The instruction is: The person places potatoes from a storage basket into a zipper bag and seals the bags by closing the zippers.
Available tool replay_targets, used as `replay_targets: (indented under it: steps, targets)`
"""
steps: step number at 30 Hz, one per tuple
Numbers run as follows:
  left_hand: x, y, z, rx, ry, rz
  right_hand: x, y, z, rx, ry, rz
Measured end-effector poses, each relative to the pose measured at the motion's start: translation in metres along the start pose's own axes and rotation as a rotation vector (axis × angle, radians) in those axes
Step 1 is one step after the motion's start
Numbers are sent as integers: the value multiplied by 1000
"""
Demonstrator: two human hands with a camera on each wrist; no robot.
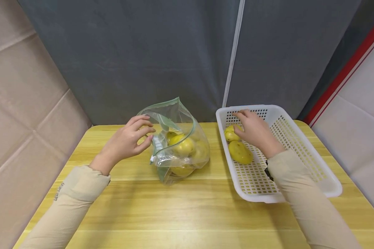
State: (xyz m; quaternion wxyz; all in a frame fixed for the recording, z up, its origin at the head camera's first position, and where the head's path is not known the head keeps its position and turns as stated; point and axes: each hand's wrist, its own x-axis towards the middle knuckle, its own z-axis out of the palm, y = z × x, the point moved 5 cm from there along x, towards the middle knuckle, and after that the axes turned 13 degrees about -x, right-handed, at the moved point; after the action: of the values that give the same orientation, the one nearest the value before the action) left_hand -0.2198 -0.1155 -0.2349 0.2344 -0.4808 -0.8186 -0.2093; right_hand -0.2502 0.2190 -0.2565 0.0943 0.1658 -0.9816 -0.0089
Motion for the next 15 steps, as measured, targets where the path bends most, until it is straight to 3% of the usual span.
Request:
replay_targets:
  steps: [11,15]
  targets:
    - [-1,-3,1,1,-7,-16,-1,10,31,2,-230,-20]
    - [-2,-3,1,-2,-13,-20,-3,12,39,23,-277,-22]
